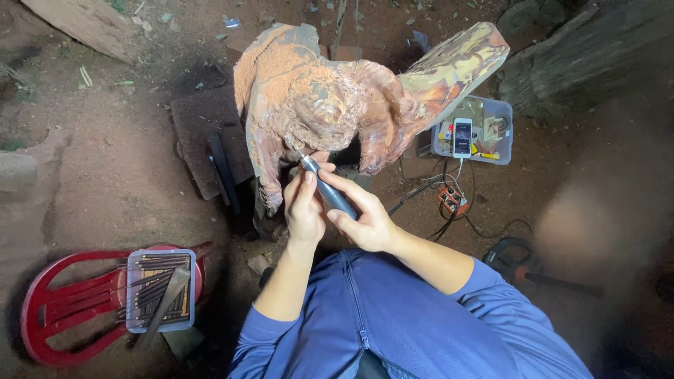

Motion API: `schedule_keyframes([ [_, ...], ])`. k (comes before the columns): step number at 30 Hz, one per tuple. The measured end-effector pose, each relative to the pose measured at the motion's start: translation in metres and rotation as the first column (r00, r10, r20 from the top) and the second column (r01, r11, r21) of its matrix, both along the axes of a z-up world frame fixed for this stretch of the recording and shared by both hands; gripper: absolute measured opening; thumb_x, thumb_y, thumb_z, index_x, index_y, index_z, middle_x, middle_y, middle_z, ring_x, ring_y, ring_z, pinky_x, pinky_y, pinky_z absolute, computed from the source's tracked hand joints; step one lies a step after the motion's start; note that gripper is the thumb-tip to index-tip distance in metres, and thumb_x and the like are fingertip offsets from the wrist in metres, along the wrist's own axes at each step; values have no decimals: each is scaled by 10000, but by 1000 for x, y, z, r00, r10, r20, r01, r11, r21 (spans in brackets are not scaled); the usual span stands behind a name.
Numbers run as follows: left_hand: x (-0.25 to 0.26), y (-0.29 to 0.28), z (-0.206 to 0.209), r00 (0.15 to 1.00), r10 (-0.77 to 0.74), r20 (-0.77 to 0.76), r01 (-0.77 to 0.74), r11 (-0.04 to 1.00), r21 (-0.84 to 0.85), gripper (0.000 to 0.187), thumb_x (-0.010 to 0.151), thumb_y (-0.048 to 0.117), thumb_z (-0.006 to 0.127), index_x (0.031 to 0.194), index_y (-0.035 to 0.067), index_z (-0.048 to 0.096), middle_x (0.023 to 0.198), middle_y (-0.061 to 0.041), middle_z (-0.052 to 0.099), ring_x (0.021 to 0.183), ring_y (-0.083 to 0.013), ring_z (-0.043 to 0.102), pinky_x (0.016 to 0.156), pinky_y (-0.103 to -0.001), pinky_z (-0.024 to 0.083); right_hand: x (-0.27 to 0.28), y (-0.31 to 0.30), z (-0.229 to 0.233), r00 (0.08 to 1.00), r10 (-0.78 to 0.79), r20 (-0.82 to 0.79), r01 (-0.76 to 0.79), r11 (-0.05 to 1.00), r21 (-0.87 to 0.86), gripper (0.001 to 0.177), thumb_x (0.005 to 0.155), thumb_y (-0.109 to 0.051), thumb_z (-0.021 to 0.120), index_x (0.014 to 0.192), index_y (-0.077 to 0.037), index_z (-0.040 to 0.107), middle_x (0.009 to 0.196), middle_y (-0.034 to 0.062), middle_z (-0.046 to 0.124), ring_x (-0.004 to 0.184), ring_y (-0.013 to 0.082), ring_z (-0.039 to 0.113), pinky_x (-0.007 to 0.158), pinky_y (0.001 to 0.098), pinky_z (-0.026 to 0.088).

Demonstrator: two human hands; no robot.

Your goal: Using a handheld rotary power tool to carve intricate details into a large wooden sculpture.

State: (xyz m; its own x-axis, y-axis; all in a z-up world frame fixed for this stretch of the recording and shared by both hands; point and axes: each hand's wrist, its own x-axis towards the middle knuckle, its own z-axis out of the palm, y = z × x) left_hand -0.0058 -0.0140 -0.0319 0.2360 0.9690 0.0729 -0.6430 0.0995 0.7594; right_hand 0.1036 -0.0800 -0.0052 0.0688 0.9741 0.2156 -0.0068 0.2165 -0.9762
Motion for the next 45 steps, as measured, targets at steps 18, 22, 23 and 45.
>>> schedule_keyframes([
  [18, -3, -30, 12, 995, -92, 33, 91, 995, 32, 326, 1059, 186, 525, 1096, -114, 648, 1137, -296, 654, 1045, -312, 649, 941, -402, 544, 9, -20, -2, 983, -29, 179, -4, 983, 182, 537, 936, -91, 699, 1441, 55, 588, 1407, 225, 645, 1353, 334, 535, 1101, 477, 419],
  [22, -4, -31, 13, 995, -93, 33, 91, 994, 55, 310, 1059, 176, 523, 1055, -106, 652, 1112, -296, 653, 1026, -308, 646, 927, -397, 547, 9, -22, -1, 984, -26, 175, -8, 981, 194, 530, 933, -70, 696, 1432, 71, 584, 1411, 243, 637, 1366, 374, 514, 1124, 494, 390],
  [23, -4, -31, 13, 995, -95, 30, 93, 994, 60, 306, 1058, 170, 523, 1048, -108, 650, 1105, -300, 653, 1022, -308, 647, 923, -395, 548, 8, -23, 0, 984, -26, 175, -8, 981, 195, 528, 932, -74, 699, 1426, 74, 586, 1412, 246, 635, 1370, 379, 508, 1129, 497, 381],
  [45, -4, -38, 26, 1000, -6, -26, 10, 989, 148, 309, 1042, 173, 549, 992, -106, 675, 986, -270, 680, 887, -240, 631, 792, -336, 549, 7, -31, -11, 994, -5, 112, -20, 974, 224, 543, 924, -84, 725, 1425, 78, 590, 1333, 254, 680, 1231, 321, 629, 977, 442, 533],
])
